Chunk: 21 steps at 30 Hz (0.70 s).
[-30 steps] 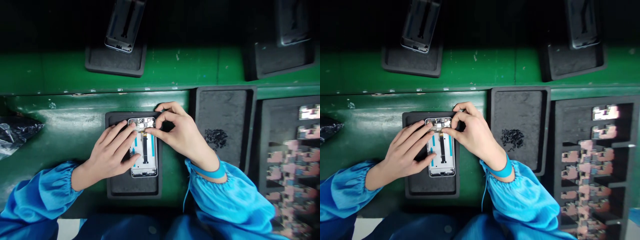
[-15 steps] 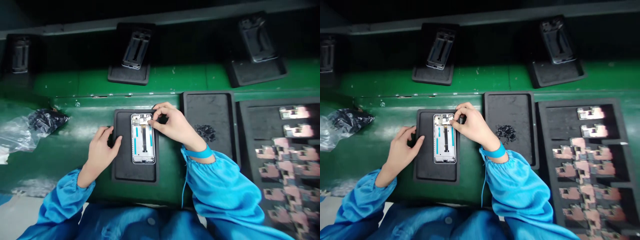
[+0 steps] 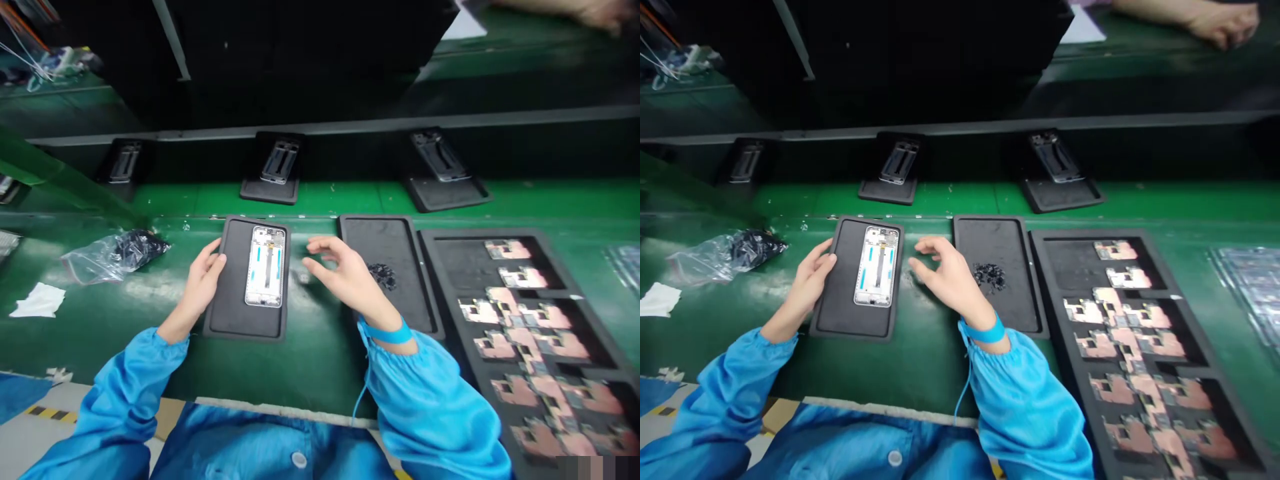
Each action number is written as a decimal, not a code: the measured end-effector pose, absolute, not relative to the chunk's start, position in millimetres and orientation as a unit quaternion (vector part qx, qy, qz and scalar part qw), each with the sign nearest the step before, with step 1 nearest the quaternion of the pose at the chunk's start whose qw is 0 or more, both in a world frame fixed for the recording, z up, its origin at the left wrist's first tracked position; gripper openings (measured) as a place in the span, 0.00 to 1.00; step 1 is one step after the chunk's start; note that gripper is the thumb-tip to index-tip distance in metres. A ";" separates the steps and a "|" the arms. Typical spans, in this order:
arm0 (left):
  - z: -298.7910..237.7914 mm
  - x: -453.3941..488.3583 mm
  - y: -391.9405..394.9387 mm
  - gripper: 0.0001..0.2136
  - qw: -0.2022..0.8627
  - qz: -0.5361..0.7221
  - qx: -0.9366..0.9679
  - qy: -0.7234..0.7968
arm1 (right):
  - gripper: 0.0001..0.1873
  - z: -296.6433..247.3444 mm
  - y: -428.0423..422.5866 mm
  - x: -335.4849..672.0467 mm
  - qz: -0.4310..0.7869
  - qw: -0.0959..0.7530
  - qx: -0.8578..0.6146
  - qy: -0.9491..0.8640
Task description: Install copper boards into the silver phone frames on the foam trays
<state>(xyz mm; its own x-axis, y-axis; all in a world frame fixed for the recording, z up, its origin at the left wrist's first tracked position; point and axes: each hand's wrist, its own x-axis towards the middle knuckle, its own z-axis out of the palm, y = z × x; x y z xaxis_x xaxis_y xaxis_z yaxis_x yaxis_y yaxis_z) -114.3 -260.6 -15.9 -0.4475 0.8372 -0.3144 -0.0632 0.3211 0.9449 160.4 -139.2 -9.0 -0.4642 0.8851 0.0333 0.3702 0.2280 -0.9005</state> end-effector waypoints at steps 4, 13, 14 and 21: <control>-9.5 -173.6 -221.9 0.29 0.399 0.536 0.254 0.699 | 0.12 -9.8 -157.2 179.7 0.392 0.308 -0.427 -0.754; -1.0 -280.7 -142.9 0.18 0.349 0.528 0.259 0.729 | 0.11 -36.0 -157.8 189.7 0.353 0.317 -0.419 -0.774; -3.4 -287.6 -135.1 0.18 0.331 0.528 0.259 0.738 | 0.11 -37.7 -157.9 189.4 0.355 0.315 -0.417 -0.775; -21.0 -304.5 -80.7 0.19 0.238 0.482 0.282 0.795 | 0.07 -43.0 -162.8 185.4 0.343 0.280 -0.416 -0.794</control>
